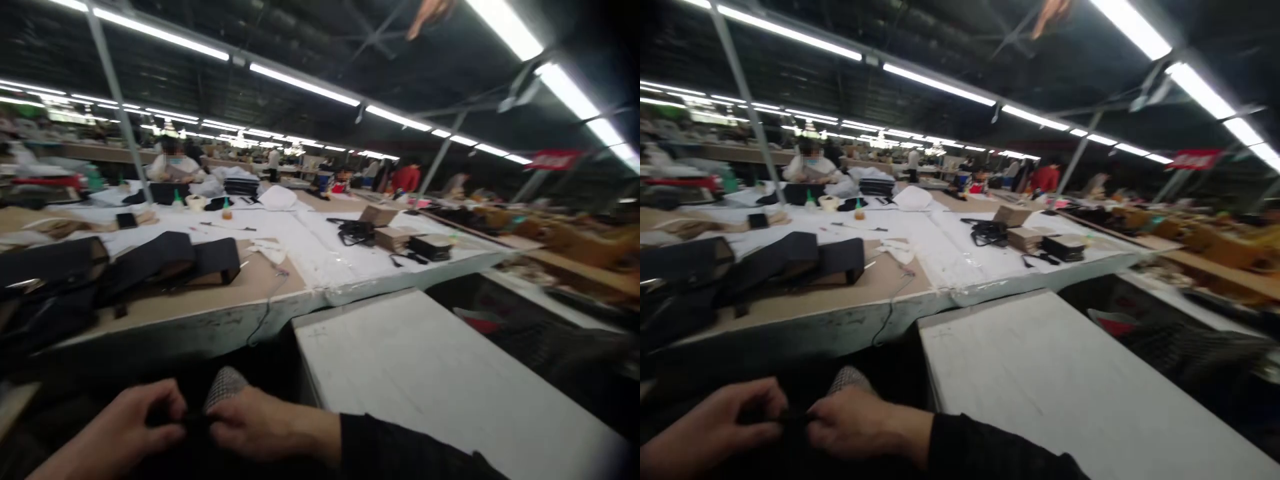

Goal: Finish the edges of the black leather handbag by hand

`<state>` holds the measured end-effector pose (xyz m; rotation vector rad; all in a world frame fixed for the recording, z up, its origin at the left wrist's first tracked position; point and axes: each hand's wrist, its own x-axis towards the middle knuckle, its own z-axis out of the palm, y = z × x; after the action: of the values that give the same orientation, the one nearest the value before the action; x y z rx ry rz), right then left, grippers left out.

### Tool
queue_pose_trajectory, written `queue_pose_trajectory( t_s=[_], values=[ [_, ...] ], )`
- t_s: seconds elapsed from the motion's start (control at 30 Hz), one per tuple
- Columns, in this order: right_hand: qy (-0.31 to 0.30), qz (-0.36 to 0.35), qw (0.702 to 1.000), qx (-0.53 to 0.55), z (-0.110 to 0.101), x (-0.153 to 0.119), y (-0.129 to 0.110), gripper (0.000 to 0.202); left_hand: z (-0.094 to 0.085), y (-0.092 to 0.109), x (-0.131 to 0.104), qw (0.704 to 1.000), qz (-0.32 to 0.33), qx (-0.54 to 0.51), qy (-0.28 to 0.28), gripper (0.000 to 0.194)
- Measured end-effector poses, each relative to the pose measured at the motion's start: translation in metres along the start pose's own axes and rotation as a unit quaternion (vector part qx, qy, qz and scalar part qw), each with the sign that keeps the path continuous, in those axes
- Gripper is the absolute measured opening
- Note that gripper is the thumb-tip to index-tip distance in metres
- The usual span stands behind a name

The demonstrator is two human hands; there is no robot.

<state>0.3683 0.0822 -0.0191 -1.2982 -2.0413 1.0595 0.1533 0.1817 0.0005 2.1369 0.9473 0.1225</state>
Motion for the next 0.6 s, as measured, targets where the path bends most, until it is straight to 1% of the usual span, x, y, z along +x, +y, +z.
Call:
queue_pose_trajectory(
  t_s=[0.03, 0.07, 0.17, 0.23, 0.33, 0.47, 0.6],
  values=[
    [-0.025, 0.010, 1.000, 0.013, 0.000, 0.000, -0.003, 0.016, -0.002, -0.003, -0.009, 1.000, -0.029, -0.007, -0.001, 0.017],
    [-0.044, 0.020, 0.999, 0.020, -0.003, 0.000, -0.005, 0.016, -0.005, -0.005, -0.015, 0.999, -0.039, -0.010, -0.008, 0.017],
    [-0.078, 0.028, 0.996, 0.020, -0.016, -0.003, -0.012, 0.015, -0.010, -0.002, -0.016, 0.998, -0.066, -0.024, 0.004, 0.018],
    [-0.082, 0.033, 0.996, 0.018, -0.020, -0.005, -0.017, 0.015, -0.011, 0.000, -0.014, 0.997, -0.072, -0.041, 0.005, 0.020],
    [-0.085, 0.034, 0.996, 0.012, -0.020, -0.006, -0.021, 0.016, -0.008, -0.002, -0.014, 0.995, -0.070, -0.068, 0.006, 0.022],
    [-0.083, 0.039, 0.996, 0.001, -0.018, -0.005, -0.021, 0.016, -0.002, -0.006, -0.014, 0.993, -0.073, -0.092, 0.014, 0.023],
    [-0.083, 0.036, 0.996, 0.018, -0.017, -0.007, -0.021, 0.017, 0.001, -0.004, -0.015, 0.989, -0.079, -0.126, 0.025, 0.024]
  ],
)
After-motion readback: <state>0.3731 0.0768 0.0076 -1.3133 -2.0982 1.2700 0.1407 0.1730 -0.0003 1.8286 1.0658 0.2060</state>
